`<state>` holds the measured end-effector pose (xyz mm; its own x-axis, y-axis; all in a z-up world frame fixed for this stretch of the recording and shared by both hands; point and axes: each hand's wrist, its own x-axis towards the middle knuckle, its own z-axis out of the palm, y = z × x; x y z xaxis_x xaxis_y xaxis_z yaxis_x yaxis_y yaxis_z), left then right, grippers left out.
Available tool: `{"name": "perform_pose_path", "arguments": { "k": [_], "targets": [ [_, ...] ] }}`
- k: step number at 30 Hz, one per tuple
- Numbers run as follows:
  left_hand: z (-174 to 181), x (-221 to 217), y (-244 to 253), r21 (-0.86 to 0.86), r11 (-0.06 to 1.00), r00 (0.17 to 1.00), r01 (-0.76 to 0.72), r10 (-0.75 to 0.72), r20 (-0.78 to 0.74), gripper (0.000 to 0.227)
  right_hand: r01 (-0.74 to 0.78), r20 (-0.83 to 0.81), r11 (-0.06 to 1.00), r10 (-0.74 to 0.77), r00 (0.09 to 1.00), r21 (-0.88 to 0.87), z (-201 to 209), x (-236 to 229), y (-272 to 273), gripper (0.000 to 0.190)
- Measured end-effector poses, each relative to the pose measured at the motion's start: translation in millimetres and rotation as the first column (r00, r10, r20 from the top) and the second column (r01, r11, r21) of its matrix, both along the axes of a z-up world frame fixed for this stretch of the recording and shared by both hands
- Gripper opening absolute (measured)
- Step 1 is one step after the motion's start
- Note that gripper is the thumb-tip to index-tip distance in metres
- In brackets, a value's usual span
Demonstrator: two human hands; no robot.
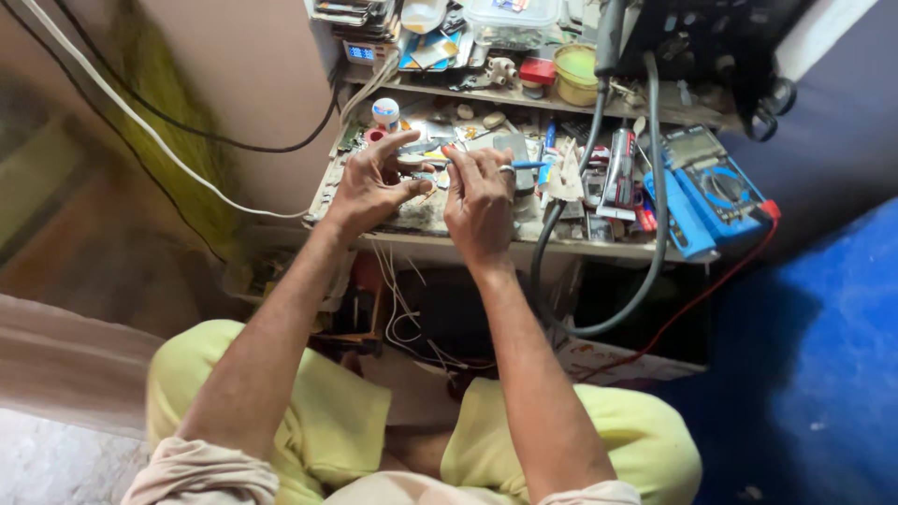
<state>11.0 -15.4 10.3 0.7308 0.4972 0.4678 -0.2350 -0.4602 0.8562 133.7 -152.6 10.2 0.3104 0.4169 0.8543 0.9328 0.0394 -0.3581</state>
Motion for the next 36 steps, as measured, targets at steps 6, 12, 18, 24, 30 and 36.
{"name": "perform_pose_path", "arguments": {
  "k": [6,12,18,24,30,36],
  "targets": [
    [-1.1,1.0,7.0,-0.1,0.995,1.0,0.021,-0.021,0.003,0.071,0.019,0.003,0.999,-0.019,1.0,-0.03,3.0,-1.0,2.1,0.023],
    [2.3,-4.2,5.5,0.004,0.997,0.997,-0.077,0.077,-0.031,0.074,0.02,-0.008,0.999,-0.021,1.0,-0.028,4.6,-4.6,4.2,0.021],
    [-0.1,-2.4,6.9,-0.042,0.998,0.997,0.043,-0.041,0.063,0.073,-0.006,-0.006,1.0,0.006,1.0,-0.015,3.4,-7.9,5.6,0.018],
    [2.3,-9.6,13.1,-0.133,0.99,0.998,0.046,-0.051,-0.031,0.074,0.037,0.005,0.999,-0.037,0.999,-0.039,12.4,-18.4,12.0,0.017],
    [-0.6,-10.1,17.8,-0.134,0.99,0.998,0.049,-0.042,0.053,0.078,0.05,0.021,0.997,-0.049,0.999,-0.058,13.0,-21.0,13.9,0.018],
    [-10.8,-6.9,19.5,-0.15,0.988,0.996,0.038,-0.026,0.082,0.074,0.024,0.039,0.998,-0.022,0.999,-0.052,9.2,-17.8,12.3,0.017]
  ]
}}
